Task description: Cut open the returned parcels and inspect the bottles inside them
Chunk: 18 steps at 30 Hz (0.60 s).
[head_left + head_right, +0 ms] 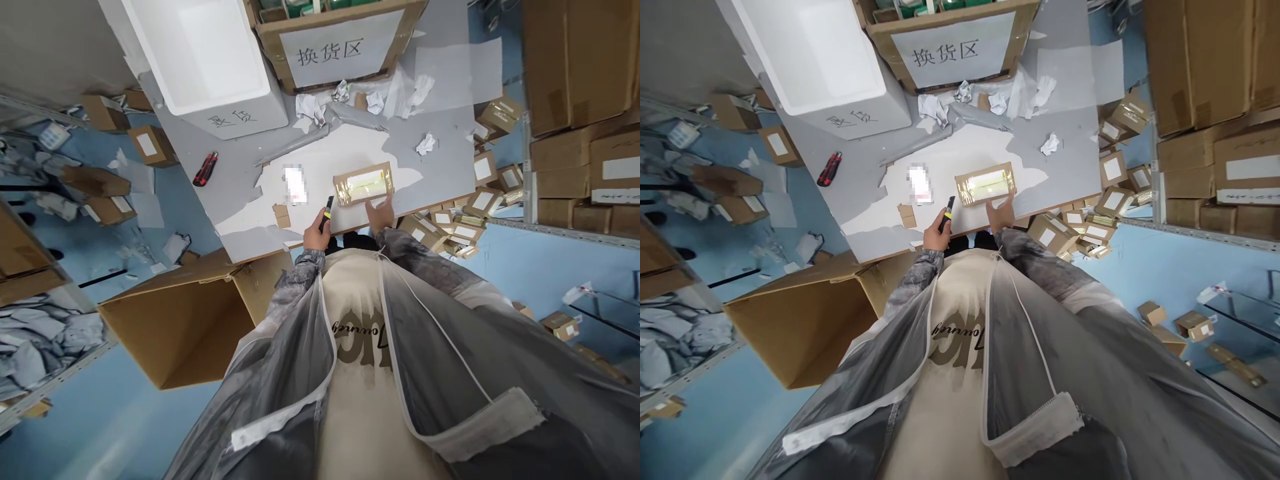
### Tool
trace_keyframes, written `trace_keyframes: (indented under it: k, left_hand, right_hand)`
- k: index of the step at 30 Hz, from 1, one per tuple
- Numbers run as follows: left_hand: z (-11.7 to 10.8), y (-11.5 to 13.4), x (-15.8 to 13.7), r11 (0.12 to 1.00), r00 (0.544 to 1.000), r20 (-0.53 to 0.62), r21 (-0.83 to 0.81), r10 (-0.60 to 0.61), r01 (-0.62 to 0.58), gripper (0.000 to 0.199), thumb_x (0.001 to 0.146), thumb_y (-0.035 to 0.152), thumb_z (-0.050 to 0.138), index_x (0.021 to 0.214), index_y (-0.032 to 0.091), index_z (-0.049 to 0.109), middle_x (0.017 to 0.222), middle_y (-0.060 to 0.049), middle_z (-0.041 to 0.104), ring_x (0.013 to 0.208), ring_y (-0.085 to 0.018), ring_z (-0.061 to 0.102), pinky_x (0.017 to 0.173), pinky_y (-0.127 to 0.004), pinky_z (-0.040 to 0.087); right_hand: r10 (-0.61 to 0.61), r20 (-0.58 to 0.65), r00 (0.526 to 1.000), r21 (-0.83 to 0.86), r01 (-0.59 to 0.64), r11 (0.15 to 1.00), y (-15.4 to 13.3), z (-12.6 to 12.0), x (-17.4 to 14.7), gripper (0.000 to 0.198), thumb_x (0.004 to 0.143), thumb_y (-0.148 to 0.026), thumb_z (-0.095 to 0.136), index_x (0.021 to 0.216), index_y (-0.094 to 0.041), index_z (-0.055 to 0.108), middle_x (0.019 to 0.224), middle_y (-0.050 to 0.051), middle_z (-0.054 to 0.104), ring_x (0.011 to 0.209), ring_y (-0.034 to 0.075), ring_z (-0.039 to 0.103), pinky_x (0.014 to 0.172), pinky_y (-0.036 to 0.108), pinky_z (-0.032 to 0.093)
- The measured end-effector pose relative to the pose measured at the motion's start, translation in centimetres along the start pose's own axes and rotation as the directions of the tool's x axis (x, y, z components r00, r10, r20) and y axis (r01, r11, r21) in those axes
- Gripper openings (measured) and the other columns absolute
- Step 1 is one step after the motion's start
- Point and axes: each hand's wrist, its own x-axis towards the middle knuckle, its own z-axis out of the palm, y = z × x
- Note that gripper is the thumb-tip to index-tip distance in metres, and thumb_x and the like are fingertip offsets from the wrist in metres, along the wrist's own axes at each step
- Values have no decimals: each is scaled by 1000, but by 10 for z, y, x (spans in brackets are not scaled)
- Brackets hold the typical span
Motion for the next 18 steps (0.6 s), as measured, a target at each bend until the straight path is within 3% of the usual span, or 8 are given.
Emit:
trace_keyframes:
  k: [2,4,6,8,10,12,18]
  left_hand:
    - [4,-1,4,1000,1000,-22,12,-22,22,72,133,46,51,202,29,52,121,-6,97,86,-25,87,95,-35,76]
    - [7,0,12,1000,999,-41,20,-17,18,72,132,44,51,202,27,52,124,-8,97,90,-27,89,96,-35,75]
    - [9,4,20,999,998,-57,36,10,-8,72,132,44,50,202,28,52,128,-8,97,100,-29,91,100,-36,74]
    - [10,9,28,997,997,-71,67,33,-28,70,132,42,53,200,28,56,131,-9,97,114,-33,92,107,-39,73]
    - [13,15,35,995,995,-90,97,32,-23,69,130,39,56,198,27,61,136,-11,97,125,-37,91,114,-42,71]
    - [16,20,39,994,993,-118,110,15,-2,69,130,37,58,197,25,61,141,-13,96,129,-41,90,115,-44,69]
    - [25,22,48,997,990,-142,77,24,-13,71,130,44,56,198,23,60,145,-15,95,130,-42,90,114,-44,69]
  right_hand:
    - [-322,-48,946,-341,287,895,-1,-8,3,70,127,-61,54,187,-28,68,178,24,75,186,49,55,147,82,55]
    - [-570,76,818,-547,512,662,-8,-22,16,62,130,-56,46,174,-32,83,191,15,66,199,46,33,160,84,32]
    - [-679,231,697,-590,655,471,-20,-34,37,60,133,-53,42,168,-35,87,199,4,59,204,39,17,166,79,12]
    - [-700,350,622,-571,734,367,-32,-42,60,60,132,-62,50,178,-36,79,204,0,52,205,39,9,165,81,-1]
    - [-686,409,601,-544,765,346,-42,-45,79,78,124,-81,64,189,-37,68,207,4,48,204,47,10,160,91,-2]
    - [-666,424,614,-540,762,359,-48,-45,92,98,116,-96,68,193,-37,62,209,8,45,202,53,15,158,95,3]
    - [-654,435,619,-580,748,323,-50,-41,111,113,112,-108,56,198,-33,57,213,11,35,199,57,18,159,90,8]
